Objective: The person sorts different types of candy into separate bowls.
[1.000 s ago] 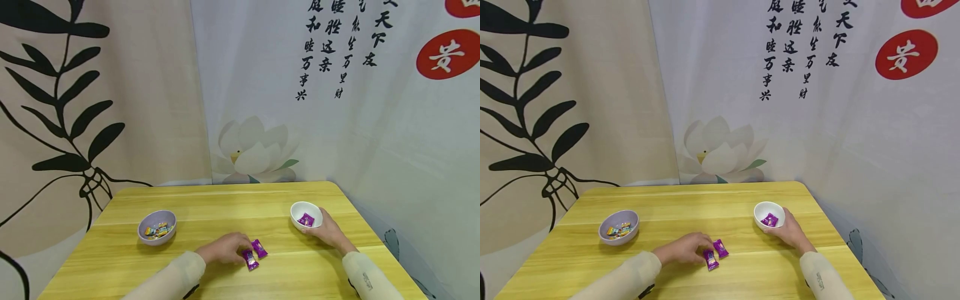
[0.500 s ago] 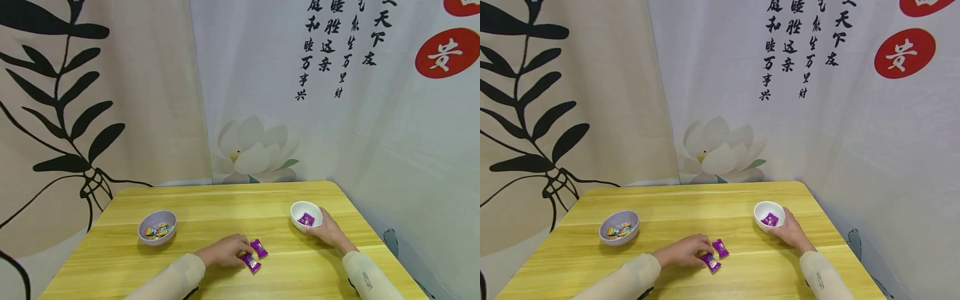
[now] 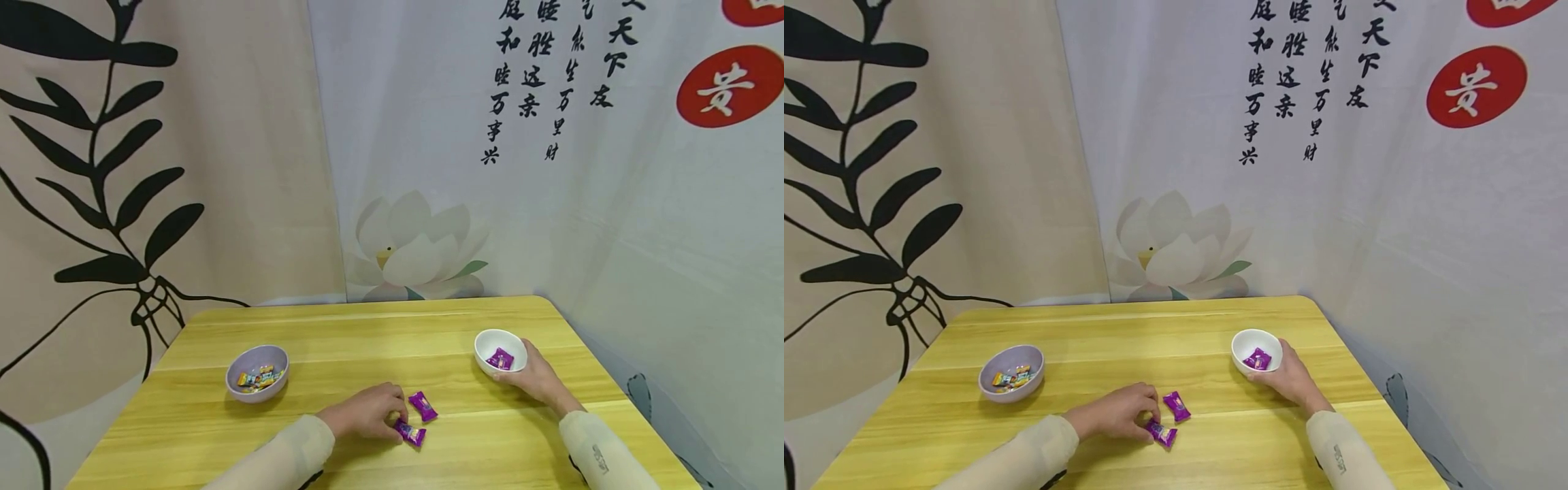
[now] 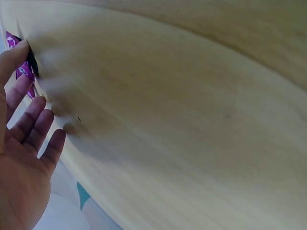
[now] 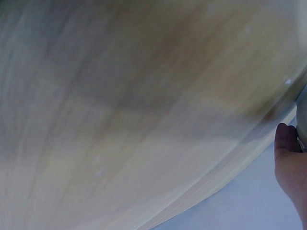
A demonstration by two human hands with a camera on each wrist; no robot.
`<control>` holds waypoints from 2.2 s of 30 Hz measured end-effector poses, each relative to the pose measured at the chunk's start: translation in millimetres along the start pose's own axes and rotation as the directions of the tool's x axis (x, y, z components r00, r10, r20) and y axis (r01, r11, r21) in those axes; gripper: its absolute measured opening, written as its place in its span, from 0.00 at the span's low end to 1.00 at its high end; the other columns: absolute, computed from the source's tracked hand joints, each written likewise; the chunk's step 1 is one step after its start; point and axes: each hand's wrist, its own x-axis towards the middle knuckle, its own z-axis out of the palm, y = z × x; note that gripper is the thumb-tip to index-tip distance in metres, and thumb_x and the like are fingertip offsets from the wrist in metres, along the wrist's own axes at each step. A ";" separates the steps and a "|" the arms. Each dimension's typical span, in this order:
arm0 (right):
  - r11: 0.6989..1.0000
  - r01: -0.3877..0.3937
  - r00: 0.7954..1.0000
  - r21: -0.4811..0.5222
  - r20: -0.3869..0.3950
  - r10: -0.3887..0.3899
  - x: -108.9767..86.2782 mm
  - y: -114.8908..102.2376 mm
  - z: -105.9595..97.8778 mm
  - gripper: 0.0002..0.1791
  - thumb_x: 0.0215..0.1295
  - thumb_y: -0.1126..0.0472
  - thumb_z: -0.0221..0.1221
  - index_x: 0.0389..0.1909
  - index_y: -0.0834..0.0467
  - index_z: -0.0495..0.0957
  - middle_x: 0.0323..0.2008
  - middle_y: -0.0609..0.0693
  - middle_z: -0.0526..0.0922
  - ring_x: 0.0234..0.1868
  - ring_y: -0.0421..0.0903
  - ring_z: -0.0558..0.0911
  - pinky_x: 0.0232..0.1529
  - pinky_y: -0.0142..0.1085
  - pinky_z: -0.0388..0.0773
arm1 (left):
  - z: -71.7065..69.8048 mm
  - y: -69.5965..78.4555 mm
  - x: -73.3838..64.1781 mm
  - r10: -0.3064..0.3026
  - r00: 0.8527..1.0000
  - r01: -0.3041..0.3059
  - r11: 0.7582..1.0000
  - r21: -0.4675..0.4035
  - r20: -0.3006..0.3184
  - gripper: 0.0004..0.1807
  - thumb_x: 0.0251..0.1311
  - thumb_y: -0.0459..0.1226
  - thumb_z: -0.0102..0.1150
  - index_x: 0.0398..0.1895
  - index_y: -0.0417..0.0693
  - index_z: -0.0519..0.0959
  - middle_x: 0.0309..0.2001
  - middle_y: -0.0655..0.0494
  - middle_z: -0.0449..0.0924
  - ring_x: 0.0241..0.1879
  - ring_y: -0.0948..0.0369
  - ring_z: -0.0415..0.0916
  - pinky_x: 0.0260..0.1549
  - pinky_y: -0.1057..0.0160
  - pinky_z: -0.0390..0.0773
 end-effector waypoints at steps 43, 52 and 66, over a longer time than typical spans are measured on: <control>1.000 -0.017 1.000 0.000 -0.003 0.017 0.1 0.8 0.2 0.60 0.47 0.45 0.77 0.73 0.65 0.52 0.64 0.65 0.68 0.62 0.62 0.70 0.64 0.60 0.64 | -38.0 -6.3 78.2 -0.288 0.923 0.224 0.942 -0.252 -0.256 0.12 0.58 0.45 0.70 0.41 0.50 0.86 0.38 0.63 0.82 0.41 0.61 0.79 0.44 0.62 0.78; 1.000 -0.003 1.000 0.018 -0.013 0.003 1.8 0.9 3.3 0.59 0.46 0.47 0.78 0.72 0.65 0.54 0.62 0.64 0.70 0.61 0.60 0.72 0.63 0.59 0.66 | -47.0 9.7 117.9 -0.337 0.895 0.266 0.929 -0.256 -0.292 0.13 0.57 0.46 0.71 0.41 0.51 0.86 0.36 0.64 0.82 0.36 0.67 0.76 0.41 0.64 0.78; 0.999 0.011 1.000 0.041 -0.017 -0.010 3.9 -0.4 3.1 0.57 0.47 0.47 0.78 0.70 0.64 0.55 0.60 0.62 0.71 0.56 0.57 0.74 0.59 0.53 0.70 | -46.3 45.4 173.0 -0.331 0.889 0.291 0.942 -0.165 -0.318 0.13 0.59 0.48 0.69 0.39 0.51 0.86 0.36 0.64 0.83 0.36 0.67 0.76 0.42 0.67 0.77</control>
